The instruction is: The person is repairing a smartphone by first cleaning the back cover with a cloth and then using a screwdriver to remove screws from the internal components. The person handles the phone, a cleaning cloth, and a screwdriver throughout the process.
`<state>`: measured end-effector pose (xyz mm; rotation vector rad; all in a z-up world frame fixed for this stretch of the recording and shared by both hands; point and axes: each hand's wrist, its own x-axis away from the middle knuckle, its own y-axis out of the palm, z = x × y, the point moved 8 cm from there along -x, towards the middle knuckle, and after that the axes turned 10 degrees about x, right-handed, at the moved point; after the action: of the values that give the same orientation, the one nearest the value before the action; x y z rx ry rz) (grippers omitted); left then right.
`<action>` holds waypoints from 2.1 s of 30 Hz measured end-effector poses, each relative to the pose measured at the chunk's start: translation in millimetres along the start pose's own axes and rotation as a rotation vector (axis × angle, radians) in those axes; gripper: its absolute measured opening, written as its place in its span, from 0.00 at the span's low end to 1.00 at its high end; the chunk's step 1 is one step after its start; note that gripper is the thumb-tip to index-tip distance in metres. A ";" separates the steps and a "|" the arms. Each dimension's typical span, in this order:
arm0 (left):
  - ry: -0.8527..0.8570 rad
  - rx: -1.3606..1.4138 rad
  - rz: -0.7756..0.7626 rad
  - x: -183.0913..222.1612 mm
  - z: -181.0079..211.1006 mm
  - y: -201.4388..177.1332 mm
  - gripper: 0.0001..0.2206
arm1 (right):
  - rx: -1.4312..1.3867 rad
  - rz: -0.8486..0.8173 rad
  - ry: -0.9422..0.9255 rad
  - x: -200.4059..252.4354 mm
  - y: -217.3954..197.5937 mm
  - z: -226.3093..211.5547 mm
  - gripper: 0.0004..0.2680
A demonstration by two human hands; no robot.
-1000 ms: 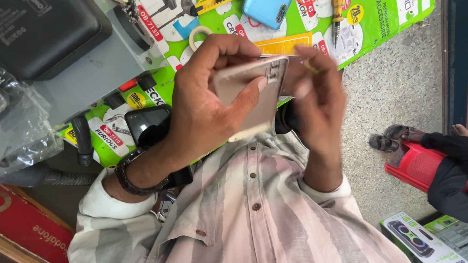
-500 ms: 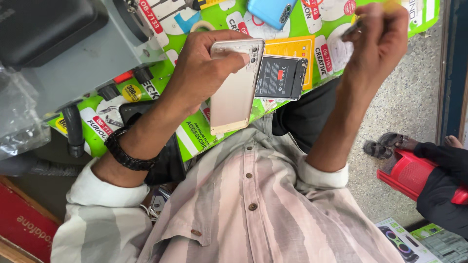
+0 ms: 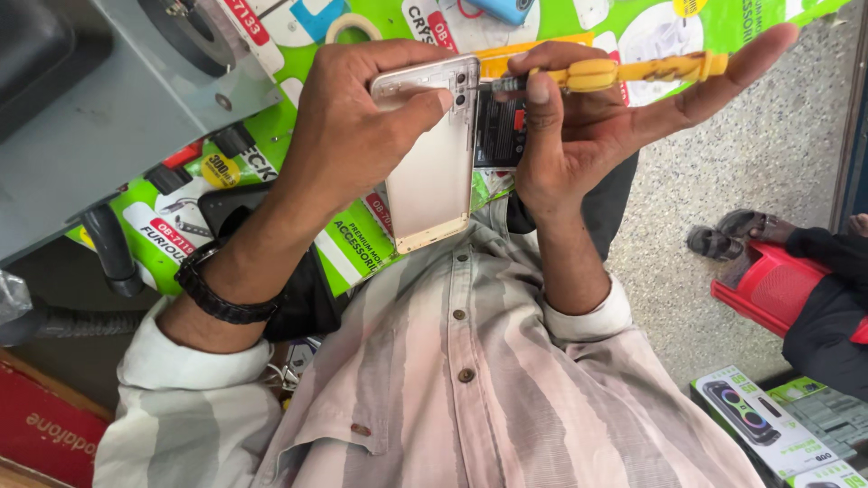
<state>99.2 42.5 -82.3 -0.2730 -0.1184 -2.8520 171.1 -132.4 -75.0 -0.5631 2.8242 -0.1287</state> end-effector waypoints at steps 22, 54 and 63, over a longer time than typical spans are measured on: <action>-0.156 0.175 -0.050 0.8 -13.3 5.1 0.15 | 0.153 -0.018 -0.142 7.0 10.0 -11.3 0.39; -0.141 0.786 -0.260 4.1 20.0 -9.0 0.15 | 1.056 -0.058 -0.184 -49.5 -79.9 28.5 0.07; -0.081 0.841 -0.265 8.3 21.5 -15.9 0.14 | 0.808 0.002 -0.067 -41.4 -55.4 -11.8 0.05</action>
<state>90.8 57.8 -60.4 -0.1943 -1.4003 -2.7295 225.1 -167.0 -46.4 -0.3526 2.4015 -1.1463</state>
